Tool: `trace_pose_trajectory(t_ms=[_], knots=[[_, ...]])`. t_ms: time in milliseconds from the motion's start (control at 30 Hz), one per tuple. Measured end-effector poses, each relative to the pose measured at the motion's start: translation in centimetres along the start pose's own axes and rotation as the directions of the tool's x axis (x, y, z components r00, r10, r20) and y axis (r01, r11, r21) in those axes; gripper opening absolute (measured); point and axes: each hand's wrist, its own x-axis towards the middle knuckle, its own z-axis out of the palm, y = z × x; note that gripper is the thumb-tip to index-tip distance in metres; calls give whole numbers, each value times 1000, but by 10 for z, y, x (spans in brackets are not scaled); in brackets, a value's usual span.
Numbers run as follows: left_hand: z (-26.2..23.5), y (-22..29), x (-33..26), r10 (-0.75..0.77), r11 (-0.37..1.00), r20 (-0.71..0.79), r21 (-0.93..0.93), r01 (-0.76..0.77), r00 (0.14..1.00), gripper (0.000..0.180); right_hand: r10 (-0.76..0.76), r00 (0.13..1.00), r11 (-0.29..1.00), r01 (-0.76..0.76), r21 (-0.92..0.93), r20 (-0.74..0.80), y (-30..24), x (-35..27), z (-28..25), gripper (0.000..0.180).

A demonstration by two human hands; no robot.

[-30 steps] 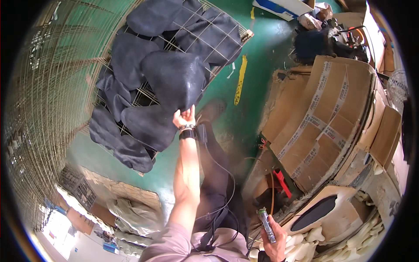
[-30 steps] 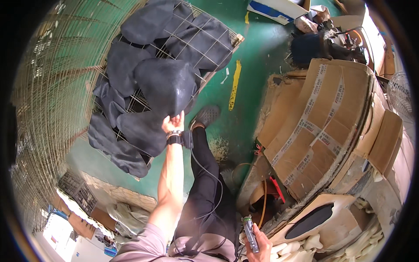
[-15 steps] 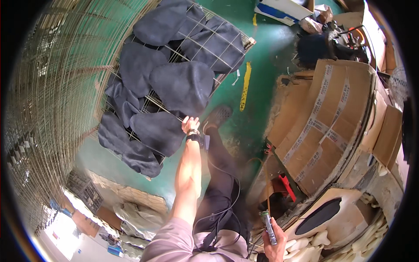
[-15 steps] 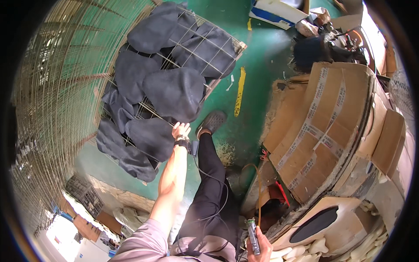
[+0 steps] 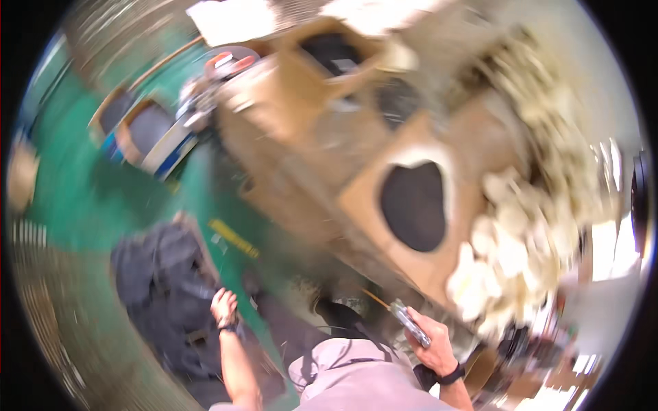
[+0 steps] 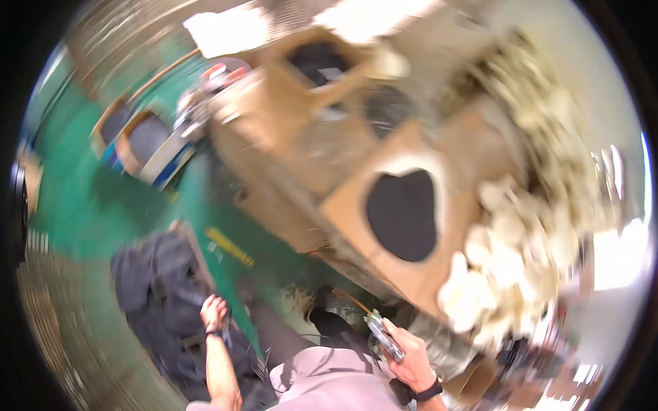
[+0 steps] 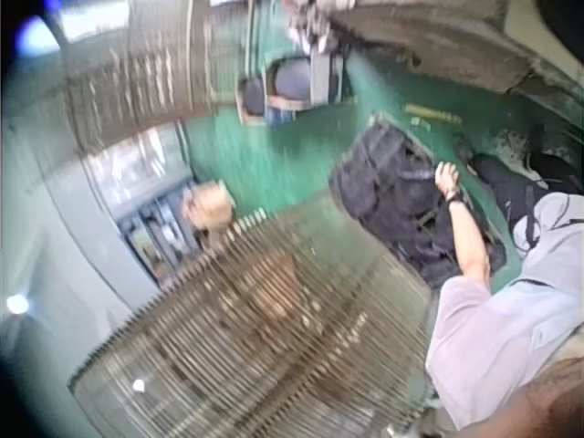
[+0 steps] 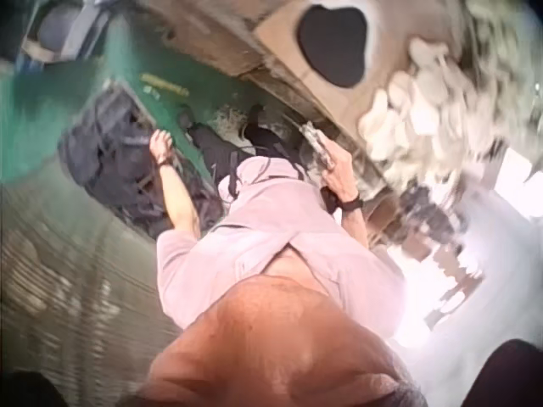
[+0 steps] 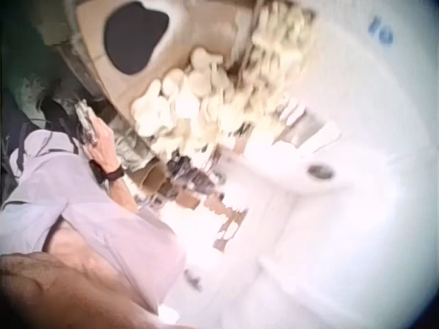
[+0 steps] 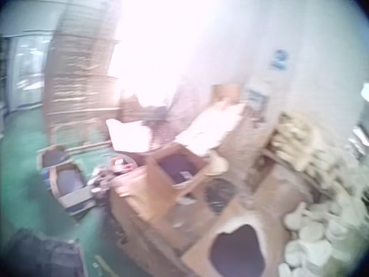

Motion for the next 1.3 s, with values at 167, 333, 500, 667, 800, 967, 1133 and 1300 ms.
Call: trace_pose_trajectory(t_ms=[167, 333, 500, 667, 800, 967, 1133, 1300], knots=[[70, 33, 2, -38, 962, 221, 272, -24, 975, 30, 200, 919, 961, -117, 251, -341, 58, -63, -81, 47], [105, 28, -24, -410, 905, 399, 289, 312, 820, 24, 365, 773, 909, -176, 378, -519, 110, -115, -106, 56], [157, 0, -60, -642, 719, 607, 266, 642, 468, 30, 373, 681, 898, -96, 428, -630, 153, -116, -125, 49], [172, -36, -57, -430, 822, 379, 540, 182, 819, 44, 260, 809, 894, 4, 448, -528, 170, -102, -147, 56], [170, -47, -34, -317, 712, 587, 666, -221, 745, 49, 167, 901, 887, 41, 460, -401, 181, -98, -154, 67], [172, -34, -35, -403, 848, 468, 514, 128, 786, 40, 178, 931, 891, -14, 454, -320, 184, -107, -154, 68], [166, -22, -27, -523, 852, 534, 354, 387, 664, 35, 281, 886, 874, -77, 480, -369, 187, -126, -156, 54], [182, -29, -49, -375, 801, 426, 596, 57, 823, 32, 428, 790, 845, -176, 506, -439, 199, -150, -148, 55]])
